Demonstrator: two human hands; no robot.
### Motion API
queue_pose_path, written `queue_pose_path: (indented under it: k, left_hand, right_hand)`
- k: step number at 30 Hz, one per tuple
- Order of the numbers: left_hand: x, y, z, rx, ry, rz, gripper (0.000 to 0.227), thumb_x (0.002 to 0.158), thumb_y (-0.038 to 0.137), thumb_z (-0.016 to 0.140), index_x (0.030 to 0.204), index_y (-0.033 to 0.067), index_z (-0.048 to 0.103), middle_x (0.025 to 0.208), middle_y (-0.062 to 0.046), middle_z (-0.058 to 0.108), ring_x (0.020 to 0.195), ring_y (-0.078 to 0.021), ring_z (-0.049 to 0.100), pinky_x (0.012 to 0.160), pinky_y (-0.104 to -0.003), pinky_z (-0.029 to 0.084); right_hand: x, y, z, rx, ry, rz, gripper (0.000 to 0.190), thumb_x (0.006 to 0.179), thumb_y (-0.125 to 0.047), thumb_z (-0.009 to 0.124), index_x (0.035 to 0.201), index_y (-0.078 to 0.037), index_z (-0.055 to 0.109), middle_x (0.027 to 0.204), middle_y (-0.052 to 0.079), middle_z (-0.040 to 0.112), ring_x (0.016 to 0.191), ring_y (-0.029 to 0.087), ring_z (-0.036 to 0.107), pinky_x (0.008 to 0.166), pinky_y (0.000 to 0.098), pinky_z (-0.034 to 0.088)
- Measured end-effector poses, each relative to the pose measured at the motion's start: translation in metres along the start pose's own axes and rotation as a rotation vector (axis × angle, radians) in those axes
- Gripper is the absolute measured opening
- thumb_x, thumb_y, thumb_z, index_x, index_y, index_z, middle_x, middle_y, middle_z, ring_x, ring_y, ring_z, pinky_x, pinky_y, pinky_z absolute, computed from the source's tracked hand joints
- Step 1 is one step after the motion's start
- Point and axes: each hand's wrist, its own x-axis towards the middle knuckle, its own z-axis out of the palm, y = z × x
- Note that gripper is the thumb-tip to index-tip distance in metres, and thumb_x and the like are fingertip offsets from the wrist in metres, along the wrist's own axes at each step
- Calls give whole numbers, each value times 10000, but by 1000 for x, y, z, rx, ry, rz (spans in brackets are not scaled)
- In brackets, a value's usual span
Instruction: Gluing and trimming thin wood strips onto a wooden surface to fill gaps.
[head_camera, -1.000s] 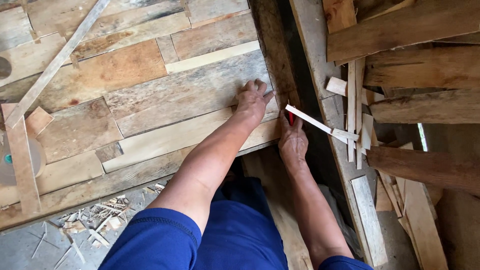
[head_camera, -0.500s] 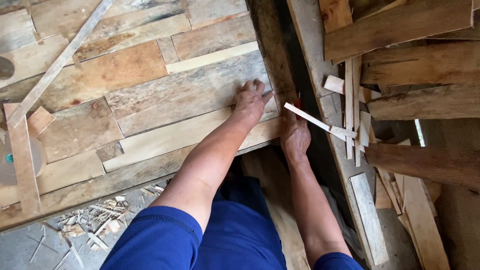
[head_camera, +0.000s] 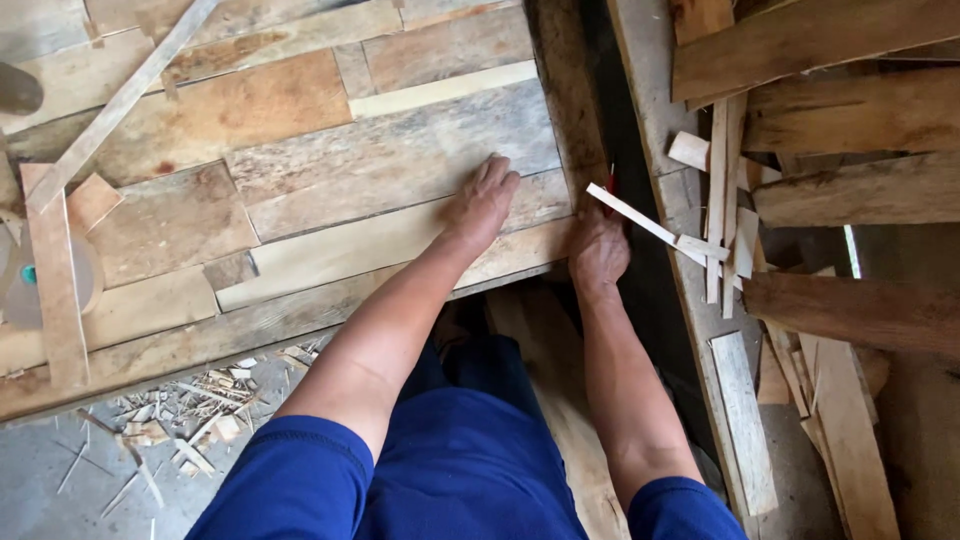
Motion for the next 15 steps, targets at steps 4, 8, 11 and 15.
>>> queue_pose_path:
  k: [4, 8, 11, 15]
  left_hand:
    - [-10, -34, 37, -98, 323, 200, 457, 948, -77, 555, 1396, 11, 575, 1549, -199, 403, 1498, -359, 356, 1266, -439, 328]
    - [-58, -49, 39, -63, 403, 87, 464, 957, -39, 513, 1417, 9, 548, 1640, -175, 356, 1553, -330, 326, 1302, -426, 291]
    - [-88, -58, 47, 24, 359, -16, 497, 1024, 130, 530, 1497, 6, 441, 1667, -185, 282, 1559, -335, 250, 1295, -454, 197]
    - [-105, -50, 35, 92, 239, -76, 722, 1017, 375, 508, 1607, 47, 251, 1702, -172, 138, 1580, -320, 96, 1294, -468, 41]
  right_hand:
    - [-2, 4, 10, -55, 69, -52, 499, 986, -234, 652, 1481, -197, 598, 1354, 274, 578, 951, 395, 707, 710, 440, 607]
    - [0, 1, 8, -46, 125, -50, 477, 976, -262, 675, 1445, -228, 599, 1424, 246, 557, 973, 388, 707, 719, 445, 606]
    - [1, -2, 6, -34, 81, -20, 493, 987, -261, 672, 1473, -238, 591, 1408, 252, 550, 1003, 403, 698, 732, 465, 600]
    - [2, 0, 10, -70, 70, -6, 538, 964, -264, 671, 1491, -215, 577, 1397, 295, 520, 1026, 424, 684, 746, 481, 596]
